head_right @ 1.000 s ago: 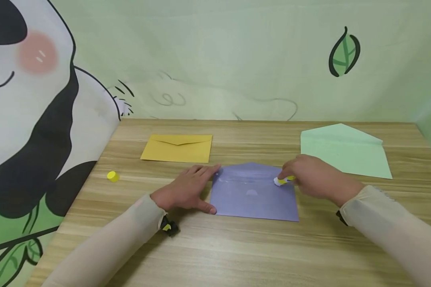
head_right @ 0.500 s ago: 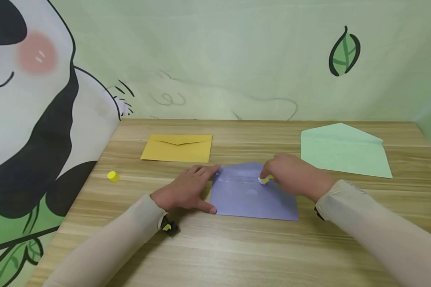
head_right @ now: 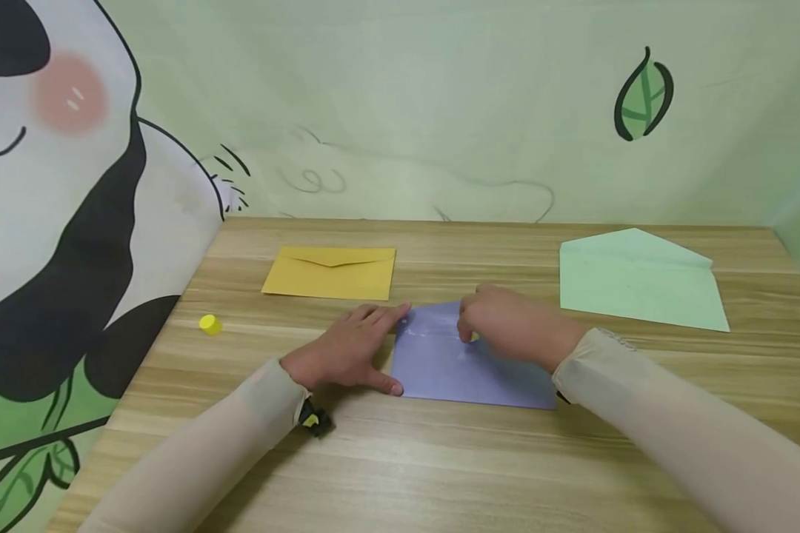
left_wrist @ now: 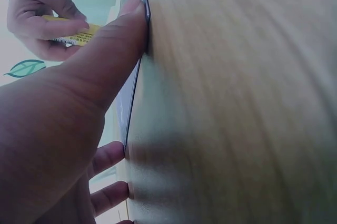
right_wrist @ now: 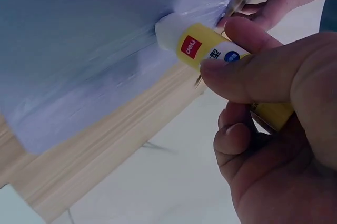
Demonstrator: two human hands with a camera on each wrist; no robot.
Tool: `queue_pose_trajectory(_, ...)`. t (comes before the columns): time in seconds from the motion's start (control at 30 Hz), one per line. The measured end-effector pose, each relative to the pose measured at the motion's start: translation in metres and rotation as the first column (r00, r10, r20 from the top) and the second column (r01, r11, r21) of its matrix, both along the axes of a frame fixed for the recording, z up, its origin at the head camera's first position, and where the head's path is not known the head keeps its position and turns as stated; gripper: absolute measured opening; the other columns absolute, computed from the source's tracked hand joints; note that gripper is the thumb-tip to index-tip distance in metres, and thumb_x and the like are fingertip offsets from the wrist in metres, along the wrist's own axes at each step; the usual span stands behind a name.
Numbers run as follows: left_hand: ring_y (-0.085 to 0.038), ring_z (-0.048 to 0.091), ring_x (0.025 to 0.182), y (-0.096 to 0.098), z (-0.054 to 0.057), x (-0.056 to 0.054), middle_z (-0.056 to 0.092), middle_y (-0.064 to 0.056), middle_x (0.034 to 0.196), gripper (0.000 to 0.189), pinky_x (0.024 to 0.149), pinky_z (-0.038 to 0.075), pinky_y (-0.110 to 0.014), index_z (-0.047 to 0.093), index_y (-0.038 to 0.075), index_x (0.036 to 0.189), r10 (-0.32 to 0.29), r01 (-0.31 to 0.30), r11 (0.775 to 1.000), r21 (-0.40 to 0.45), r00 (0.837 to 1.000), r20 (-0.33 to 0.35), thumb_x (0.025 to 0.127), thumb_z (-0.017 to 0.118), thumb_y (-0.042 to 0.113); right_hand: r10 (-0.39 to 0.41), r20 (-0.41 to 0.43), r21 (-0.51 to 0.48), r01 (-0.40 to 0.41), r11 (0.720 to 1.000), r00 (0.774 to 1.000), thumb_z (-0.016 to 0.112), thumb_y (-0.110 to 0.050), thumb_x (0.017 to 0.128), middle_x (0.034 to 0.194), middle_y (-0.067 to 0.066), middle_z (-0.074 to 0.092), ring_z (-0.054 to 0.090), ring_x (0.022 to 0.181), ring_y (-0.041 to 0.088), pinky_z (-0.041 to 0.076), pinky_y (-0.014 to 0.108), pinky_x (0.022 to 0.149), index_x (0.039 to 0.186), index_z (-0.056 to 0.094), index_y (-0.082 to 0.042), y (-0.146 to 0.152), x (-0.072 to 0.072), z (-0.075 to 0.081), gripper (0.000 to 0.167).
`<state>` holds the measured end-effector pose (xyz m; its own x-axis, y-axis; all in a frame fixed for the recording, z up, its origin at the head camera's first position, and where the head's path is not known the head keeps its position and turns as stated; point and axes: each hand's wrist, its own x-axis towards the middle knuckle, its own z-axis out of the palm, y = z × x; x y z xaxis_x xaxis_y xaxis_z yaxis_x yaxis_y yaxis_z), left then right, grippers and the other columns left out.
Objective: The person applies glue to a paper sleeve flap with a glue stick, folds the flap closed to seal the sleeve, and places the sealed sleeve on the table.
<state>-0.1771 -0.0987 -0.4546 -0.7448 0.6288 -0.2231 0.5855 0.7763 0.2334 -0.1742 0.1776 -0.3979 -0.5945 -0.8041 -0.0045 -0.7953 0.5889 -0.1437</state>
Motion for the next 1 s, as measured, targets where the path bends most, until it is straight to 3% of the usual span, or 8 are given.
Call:
queue_pose_trajectory(0.2,-0.031,0.028,0.147,0.001,0.001,0.0,0.033,-0.002,0.162,0.127,0.12,0.025,-0.053,0.009,0.018,0.162,-0.001,0.001,1.0,-0.007,1.0,0.007,0.07,0.075,0.074,-0.05,0.043,0.013,0.05,0.999,0.998,0.061,0.017,0.076,0.099,0.0,0.064,0.057,0.089,0.021,0.052,0.038,0.08,0.083,0.074,-0.015,-0.006,-0.001,-0.005,0.036)
queue_pose_trajectory(0.4,-0.032,0.029,0.147,0.0,0.003,0.001,0.033,-0.003,0.161,0.126,0.119,0.026,-0.053,0.009,0.017,0.162,-0.004,0.004,1.0,-0.011,1.0,0.004,0.07,0.076,0.073,-0.029,0.031,-0.092,0.031,0.995,0.999,0.063,-0.004,0.092,0.104,0.001,0.065,0.06,0.094,0.022,0.052,0.04,0.085,0.103,0.075,-0.01,-0.004,-0.003,-0.015,0.017)
queue_pose_trajectory(0.53,-0.032,0.029,0.147,0.0,0.002,0.002,0.033,-0.003,0.161,0.127,0.119,0.027,-0.053,0.009,0.016,0.162,-0.007,0.007,1.0,-0.012,1.0,-0.003,0.07,0.076,0.073,-0.024,0.019,-0.179,0.027,0.984,1.0,0.068,-0.002,0.09,0.112,0.005,0.067,0.062,0.105,0.026,0.052,0.044,0.093,0.115,0.071,-0.007,-0.002,-0.003,-0.023,0.026)
queue_pose_trajectory(0.63,-0.032,0.03,0.147,0.0,0.002,0.002,0.034,-0.003,0.161,0.127,0.119,0.027,-0.053,0.01,0.016,0.162,-0.008,0.008,1.0,-0.01,1.0,-0.006,0.07,0.076,0.073,-0.027,0.012,-0.229,0.029,0.973,1.0,0.071,0.0,0.087,0.114,0.01,0.069,0.062,0.107,0.03,0.051,0.047,0.094,0.117,0.07,-0.003,-0.002,-0.002,-0.029,0.03)
queue_pose_trajectory(0.83,-0.031,0.03,0.147,0.0,0.002,0.002,0.034,-0.003,0.161,0.127,0.119,0.026,-0.053,0.01,0.016,0.162,-0.016,0.016,1.0,-0.007,1.0,-0.007,0.07,0.076,0.073,-0.029,-0.001,-0.246,0.027,0.969,1.0,0.071,0.004,0.086,0.11,0.014,0.072,0.066,0.105,0.031,0.053,0.047,0.092,0.116,0.071,0.0,-0.002,-0.001,-0.039,0.031)
queue_pose_trajectory(1.0,-0.032,0.03,0.147,0.0,0.001,0.002,0.034,-0.004,0.161,0.127,0.119,0.026,-0.053,0.01,0.015,0.162,-0.016,0.016,1.0,0.001,1.0,-0.003,0.07,0.076,0.072,-0.008,-0.006,-0.27,0.006,0.963,1.0,0.069,0.006,0.086,0.108,0.011,0.072,0.068,0.103,0.027,0.055,0.044,0.091,0.118,0.073,-0.005,-0.004,-0.001,-0.044,0.035)
